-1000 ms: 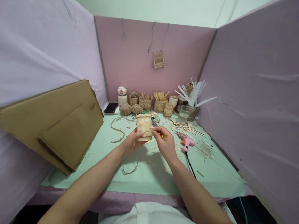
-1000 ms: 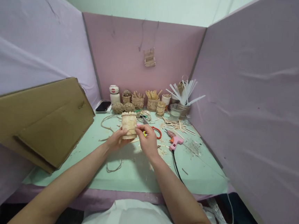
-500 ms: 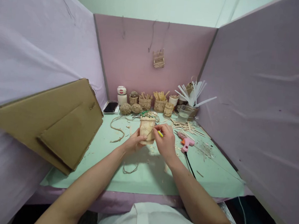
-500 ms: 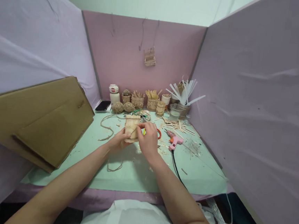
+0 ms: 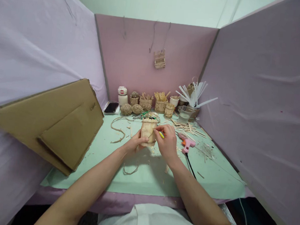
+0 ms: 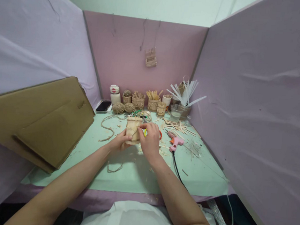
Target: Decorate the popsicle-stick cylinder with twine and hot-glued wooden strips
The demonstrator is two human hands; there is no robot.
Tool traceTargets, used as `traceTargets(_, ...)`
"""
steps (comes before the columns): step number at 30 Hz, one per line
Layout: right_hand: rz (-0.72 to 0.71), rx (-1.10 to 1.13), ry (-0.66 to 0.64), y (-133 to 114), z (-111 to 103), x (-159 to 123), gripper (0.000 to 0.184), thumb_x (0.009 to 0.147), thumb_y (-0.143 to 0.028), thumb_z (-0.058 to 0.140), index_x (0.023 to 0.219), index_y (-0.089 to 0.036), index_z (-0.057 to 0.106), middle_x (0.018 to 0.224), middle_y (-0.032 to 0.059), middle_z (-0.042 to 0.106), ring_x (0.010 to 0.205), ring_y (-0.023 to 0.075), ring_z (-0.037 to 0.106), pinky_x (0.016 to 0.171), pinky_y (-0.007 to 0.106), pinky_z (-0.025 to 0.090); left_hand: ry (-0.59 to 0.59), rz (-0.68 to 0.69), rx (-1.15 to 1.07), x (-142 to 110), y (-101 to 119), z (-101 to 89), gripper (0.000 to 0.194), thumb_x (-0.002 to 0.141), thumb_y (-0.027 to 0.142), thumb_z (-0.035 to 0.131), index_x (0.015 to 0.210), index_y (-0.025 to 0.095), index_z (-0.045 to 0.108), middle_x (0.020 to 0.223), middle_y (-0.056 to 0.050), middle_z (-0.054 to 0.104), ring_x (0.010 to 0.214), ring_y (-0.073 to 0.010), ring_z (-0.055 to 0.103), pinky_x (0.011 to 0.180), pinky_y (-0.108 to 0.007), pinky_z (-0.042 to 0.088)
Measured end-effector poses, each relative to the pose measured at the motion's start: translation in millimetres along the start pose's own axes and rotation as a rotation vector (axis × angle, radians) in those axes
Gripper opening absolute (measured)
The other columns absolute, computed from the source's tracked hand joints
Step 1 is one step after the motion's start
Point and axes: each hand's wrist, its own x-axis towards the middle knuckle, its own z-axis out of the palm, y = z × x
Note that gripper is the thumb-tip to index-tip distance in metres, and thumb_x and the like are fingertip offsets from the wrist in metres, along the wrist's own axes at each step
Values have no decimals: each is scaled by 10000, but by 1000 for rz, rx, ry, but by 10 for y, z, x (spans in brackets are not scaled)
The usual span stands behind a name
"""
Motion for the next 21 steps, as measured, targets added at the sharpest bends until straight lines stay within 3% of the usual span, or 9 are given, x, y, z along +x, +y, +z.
traceTargets(7,109,125,-7,3,-20,46,142,875,-313,611,770,-221,585,794,26,626,800,202,549,761,352,428,-12,-28,-13,-21,25,19,678,642,228,855,1258,202,572,1237,-106,687,1068,-253,674,936,-364,521)
traceTargets(10,149,230,73,-9,-51,35,137,903,-327,582,820,-218,598,810,19,609,782,184,550,737,334,446,4,-55,-28,-20,52,33,687,604,256,876,1227,184,594,1186,-108,705,967,-221,695,851,-311,538)
traceTargets(14,-1,165,164,31,-55,-58,160,941,-317,522,913,-222,648,938,58,581,911,209,565,818,376,468,20,-76,-59,-24,98,60,666,604,303,874,1208,181,619,1218,-118,698,952,-208,695,812,-282,539)
traceTargets(21,-202,-3,73,194,54,-202,243,923,-276,526,1100,-243,691,1065,90,496,1003,242,511,870,433,463,-39,-67,-92,-24,113,69,654,661,286,827,1265,170,606,1262,-137,681,1098,-261,666,945,-346,510)
